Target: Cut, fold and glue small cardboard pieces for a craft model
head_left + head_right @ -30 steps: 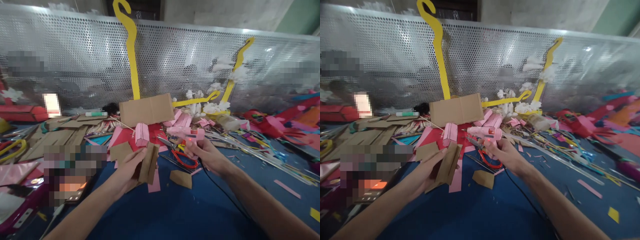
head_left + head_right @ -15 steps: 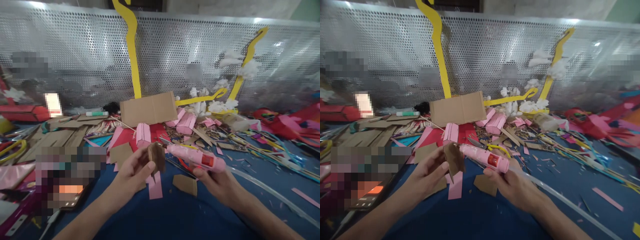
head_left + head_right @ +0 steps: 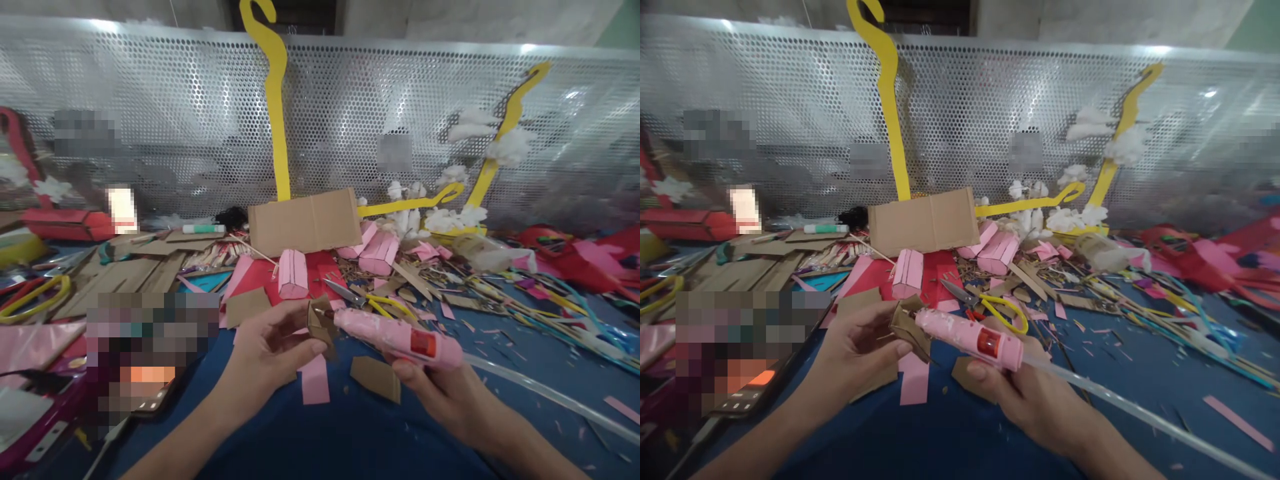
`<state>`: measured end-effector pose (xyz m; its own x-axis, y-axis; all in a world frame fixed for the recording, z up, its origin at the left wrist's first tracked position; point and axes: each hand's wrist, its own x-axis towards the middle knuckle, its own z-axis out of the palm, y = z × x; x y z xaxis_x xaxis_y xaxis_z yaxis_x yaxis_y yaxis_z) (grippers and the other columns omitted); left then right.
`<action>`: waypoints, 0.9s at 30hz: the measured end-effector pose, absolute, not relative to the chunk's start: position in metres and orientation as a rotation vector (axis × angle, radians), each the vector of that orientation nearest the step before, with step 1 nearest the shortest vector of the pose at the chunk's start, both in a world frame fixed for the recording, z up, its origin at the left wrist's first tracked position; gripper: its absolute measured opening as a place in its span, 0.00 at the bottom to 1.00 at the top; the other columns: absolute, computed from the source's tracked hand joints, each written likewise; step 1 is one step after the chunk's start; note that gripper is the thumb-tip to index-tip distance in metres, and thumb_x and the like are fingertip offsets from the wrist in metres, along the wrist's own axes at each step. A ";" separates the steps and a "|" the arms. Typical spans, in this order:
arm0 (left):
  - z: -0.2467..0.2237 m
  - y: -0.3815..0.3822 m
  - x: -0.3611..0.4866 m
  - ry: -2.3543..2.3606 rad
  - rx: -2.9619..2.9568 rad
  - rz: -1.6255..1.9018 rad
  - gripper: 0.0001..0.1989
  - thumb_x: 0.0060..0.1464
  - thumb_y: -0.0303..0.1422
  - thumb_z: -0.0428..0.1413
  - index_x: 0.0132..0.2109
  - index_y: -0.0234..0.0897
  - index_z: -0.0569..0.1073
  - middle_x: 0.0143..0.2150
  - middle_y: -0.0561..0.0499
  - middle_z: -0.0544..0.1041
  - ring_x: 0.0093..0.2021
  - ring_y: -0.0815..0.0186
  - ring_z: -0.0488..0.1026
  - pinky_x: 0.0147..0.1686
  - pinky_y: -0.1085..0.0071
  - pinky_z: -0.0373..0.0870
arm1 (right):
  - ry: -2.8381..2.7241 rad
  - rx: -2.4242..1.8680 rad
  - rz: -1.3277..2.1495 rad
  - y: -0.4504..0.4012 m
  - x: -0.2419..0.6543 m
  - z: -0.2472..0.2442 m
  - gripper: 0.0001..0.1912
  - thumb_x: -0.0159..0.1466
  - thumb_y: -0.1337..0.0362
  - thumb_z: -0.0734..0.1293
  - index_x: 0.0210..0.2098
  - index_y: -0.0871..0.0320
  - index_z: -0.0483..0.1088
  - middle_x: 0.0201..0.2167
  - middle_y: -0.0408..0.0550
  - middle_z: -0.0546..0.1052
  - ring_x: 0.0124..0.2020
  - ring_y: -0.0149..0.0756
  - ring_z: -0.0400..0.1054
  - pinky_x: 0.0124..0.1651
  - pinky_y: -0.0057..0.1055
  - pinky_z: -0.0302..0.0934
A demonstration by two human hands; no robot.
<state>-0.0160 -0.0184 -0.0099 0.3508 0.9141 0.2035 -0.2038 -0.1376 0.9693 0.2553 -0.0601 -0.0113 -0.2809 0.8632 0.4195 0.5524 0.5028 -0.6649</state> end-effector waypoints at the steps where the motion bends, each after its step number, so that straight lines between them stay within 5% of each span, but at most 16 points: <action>1: -0.010 -0.019 -0.016 0.695 1.353 1.126 0.22 0.54 0.30 0.68 0.56 0.44 0.78 0.54 0.47 0.82 0.52 0.58 0.81 0.53 0.61 0.79 | -1.986 -1.170 0.486 -0.060 0.256 -0.012 0.10 0.69 0.54 0.67 0.41 0.49 0.79 0.32 0.51 0.81 0.34 0.48 0.75 0.40 0.41 0.72; 9: -0.011 -0.021 -0.015 0.625 1.317 1.117 0.23 0.53 0.27 0.69 0.57 0.44 0.79 0.53 0.49 0.83 0.53 0.61 0.81 0.53 0.68 0.79 | -2.205 -1.245 0.349 -0.063 0.257 -0.013 0.15 0.74 0.54 0.60 0.48 0.51 0.76 0.43 0.50 0.82 0.44 0.46 0.76 0.50 0.40 0.70; 27: -0.011 -0.021 -0.016 0.626 1.293 1.081 0.23 0.54 0.27 0.68 0.57 0.45 0.79 0.54 0.49 0.83 0.52 0.62 0.81 0.53 0.69 0.79 | -2.240 -1.119 0.247 -0.065 0.244 0.004 0.19 0.76 0.55 0.56 0.34 0.54 0.70 0.26 0.44 0.75 0.26 0.35 0.69 0.29 0.28 0.64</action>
<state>-0.0159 -0.0213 -0.0107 0.4086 0.8926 0.1907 -0.2790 -0.0768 0.9572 0.2442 -0.0647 0.0044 -0.4527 0.7743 0.4421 0.6592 0.6245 -0.4189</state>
